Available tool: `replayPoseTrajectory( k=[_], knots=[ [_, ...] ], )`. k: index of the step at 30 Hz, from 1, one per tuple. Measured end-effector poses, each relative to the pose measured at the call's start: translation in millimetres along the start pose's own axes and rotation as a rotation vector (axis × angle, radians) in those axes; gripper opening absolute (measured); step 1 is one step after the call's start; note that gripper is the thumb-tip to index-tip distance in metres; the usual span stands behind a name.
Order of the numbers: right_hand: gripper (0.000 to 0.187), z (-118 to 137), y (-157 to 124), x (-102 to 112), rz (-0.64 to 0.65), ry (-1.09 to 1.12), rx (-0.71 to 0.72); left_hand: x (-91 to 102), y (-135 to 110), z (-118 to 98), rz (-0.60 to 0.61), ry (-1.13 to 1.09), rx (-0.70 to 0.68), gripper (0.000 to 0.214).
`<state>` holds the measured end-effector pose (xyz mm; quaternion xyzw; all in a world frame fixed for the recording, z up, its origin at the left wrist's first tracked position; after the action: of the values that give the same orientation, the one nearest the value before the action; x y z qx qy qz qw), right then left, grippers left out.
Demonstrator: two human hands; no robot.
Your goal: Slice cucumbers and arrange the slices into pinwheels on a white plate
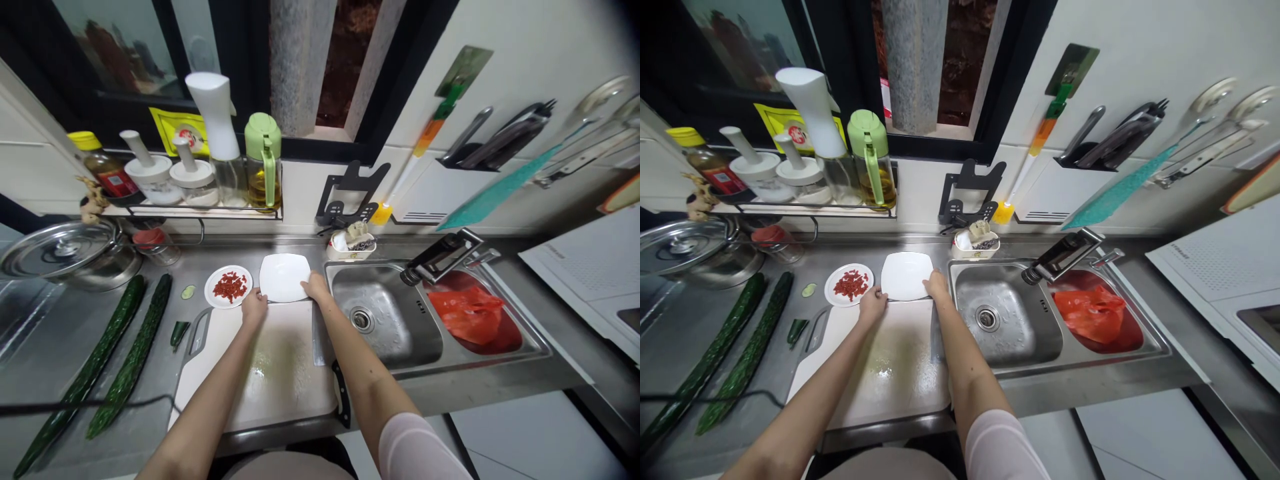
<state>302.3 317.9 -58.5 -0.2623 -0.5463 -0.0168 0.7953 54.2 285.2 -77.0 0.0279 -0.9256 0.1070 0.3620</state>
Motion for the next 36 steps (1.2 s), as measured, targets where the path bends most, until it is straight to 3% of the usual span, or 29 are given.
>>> replayPoseTrajectory(
  k=[4, 8, 12, 18, 24, 30, 36],
  knots=[
    [0.051, 3.0, -8.3, 9.9, -0.024, -0.007, -0.004, 9.0, -5.1, -8.1, -0.008, -0.003, -0.029, 0.038],
    [0.063, 2.2, -27.1, 30.2, -0.132, 0.046, 0.041, 30.6, -20.1, -15.0, -0.071, -0.079, -0.069, 0.047],
    [0.048, -10.4, -60.3, 41.6, -0.217, 0.172, 0.173, 58.0, -43.0, -9.1, -0.165, -0.160, -0.074, 0.040],
    [0.028, -70.3, -117.7, 26.7, -0.236, 0.262, 0.185, 120.1, -74.8, 26.7, -0.423, 0.005, -0.023, 0.032],
    [0.021, -112.6, -163.3, 0.5, -0.147, 0.249, 0.117, 168.3, -89.7, 90.1, -0.543, 0.229, 0.164, 0.031],
    [0.034, -122.1, -186.4, -25.6, 0.060, 0.046, -0.021, 175.5, -80.0, 133.8, -0.446, 0.299, 0.240, 0.046],
    [0.043, -120.0, -192.5, -34.6, 0.104, -0.057, -0.079, 181.0, -73.3, 137.1, -0.403, 0.290, 0.211, 0.036]
  ],
)
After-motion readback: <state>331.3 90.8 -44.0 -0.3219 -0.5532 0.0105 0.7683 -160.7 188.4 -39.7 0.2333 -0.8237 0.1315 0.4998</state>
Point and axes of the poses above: each hand's wrist, its own y-axis towards the middle knuckle, its own x-axis out of the back of the hand, z = x × y, the point moved 10 cm from there along y, towards the middle knuckle, and after that the axes turned 6 degrees about -x, right-handed, at the moved point
